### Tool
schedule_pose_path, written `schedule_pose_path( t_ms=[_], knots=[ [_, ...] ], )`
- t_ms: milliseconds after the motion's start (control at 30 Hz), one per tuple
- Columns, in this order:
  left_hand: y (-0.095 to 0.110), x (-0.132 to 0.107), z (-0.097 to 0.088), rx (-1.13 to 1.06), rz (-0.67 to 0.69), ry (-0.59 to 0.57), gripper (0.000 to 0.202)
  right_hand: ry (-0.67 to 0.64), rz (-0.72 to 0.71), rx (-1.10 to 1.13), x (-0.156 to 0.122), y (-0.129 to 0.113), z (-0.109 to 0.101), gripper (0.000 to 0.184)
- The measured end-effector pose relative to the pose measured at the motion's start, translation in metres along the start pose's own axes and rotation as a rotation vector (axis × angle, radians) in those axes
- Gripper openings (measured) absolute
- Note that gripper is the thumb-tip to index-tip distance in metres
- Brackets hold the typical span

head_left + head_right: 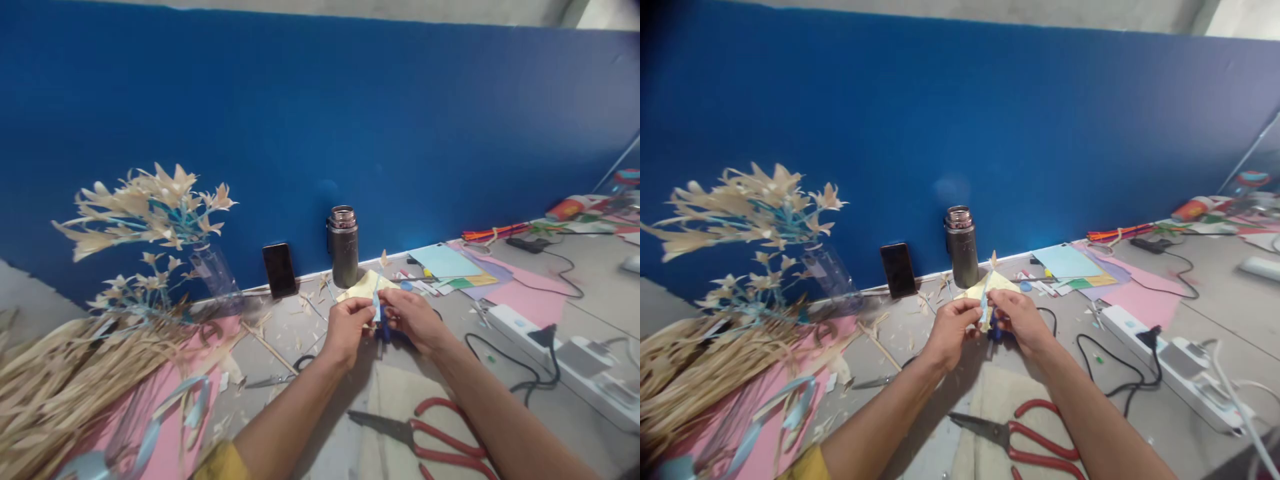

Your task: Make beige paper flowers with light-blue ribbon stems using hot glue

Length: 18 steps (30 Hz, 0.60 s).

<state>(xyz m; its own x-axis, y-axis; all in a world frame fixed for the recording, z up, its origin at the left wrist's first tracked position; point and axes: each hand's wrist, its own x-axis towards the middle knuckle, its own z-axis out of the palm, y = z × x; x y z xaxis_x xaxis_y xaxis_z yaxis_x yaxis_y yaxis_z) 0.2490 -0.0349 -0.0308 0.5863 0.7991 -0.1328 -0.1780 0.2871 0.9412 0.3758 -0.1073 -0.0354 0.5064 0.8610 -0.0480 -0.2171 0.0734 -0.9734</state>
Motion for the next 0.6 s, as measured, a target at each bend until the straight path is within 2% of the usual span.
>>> schedule_pose_path(
  t_ms=[67,200,367,600],
  knots=[
    [-0.0024,-0.0028,0.0024,0.021,-0.016,-0.037,0.020,-0.027,-0.016,-0.009,0.0019,0.0011,-0.0023,0.038],
    [-0.0052,-0.0030,0.0011,0.022,-0.035,-0.074,0.029,0.029,-0.074,-0.102,0.0032,0.0020,-0.0032,0.035],
    [-0.0053,0.0002,-0.0053,-0.029,-0.106,-0.186,0.037,0.074,-0.113,-0.075,0.0018,0.0000,-0.0016,0.037],
    [-0.0058,-0.0018,-0.0050,-0.027,-0.108,-0.223,0.039,0.110,-0.153,-0.135,-0.0009,0.0013,0.0033,0.039]
  ],
)
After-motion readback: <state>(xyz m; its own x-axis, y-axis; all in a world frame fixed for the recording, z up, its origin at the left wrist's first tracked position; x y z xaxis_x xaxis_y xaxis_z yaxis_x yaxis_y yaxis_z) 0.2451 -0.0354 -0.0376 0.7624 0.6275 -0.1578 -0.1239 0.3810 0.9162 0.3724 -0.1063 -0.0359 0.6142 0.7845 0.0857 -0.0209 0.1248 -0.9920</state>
